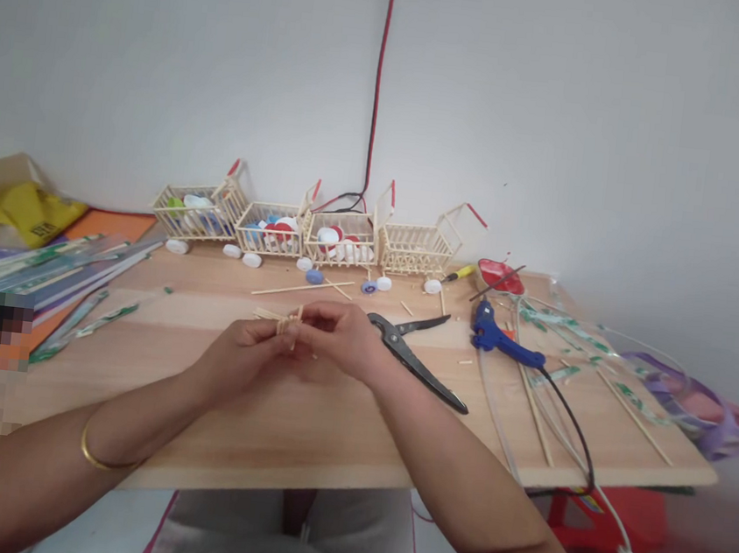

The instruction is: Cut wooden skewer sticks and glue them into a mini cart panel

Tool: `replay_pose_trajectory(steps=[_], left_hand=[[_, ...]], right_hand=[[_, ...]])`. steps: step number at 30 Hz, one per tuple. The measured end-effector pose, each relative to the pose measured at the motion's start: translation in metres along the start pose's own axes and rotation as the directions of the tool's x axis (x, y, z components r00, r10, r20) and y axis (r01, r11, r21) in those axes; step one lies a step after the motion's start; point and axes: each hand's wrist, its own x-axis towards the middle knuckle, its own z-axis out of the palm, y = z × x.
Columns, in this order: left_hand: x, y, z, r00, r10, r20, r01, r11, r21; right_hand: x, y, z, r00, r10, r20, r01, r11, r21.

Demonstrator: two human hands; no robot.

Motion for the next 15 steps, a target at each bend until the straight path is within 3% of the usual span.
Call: replay_pose_trajectory(steps=[4,7,10,15], left_hand=[[-0.001,0.0016,-0.0014,0.997,0.083,0.01,-0.083,0.976,0.202],[-0.0008,0.0018,-0.0007,0.995,0.096,0.013,-0.097,0.971,0.22],[-0.0007,0.002,0.0013,0.998,0.061,-0.002,-0.06,0.99,0.13],[-0.0009,-0.0007,0.0039,0.995,-0.087,0.046,0.094,0.98,-0.174]], right_hand=[[-0.0003,0.0017,0.0028,0.995,0.038,-0.097,-0.036,0.999,0.022],[-0.0006,0.0011,0.0033,0.987,0.002,-0.161,-0.014,0.997,-0.074],[-0.0008,0.0001,0.0025,0.985,-0.009,-0.172,-0.01,0.994,-0.11],[-0.0006,0.0007,0.0005,0.985,0.081,-0.153,-0.084,0.996,-0.011]])
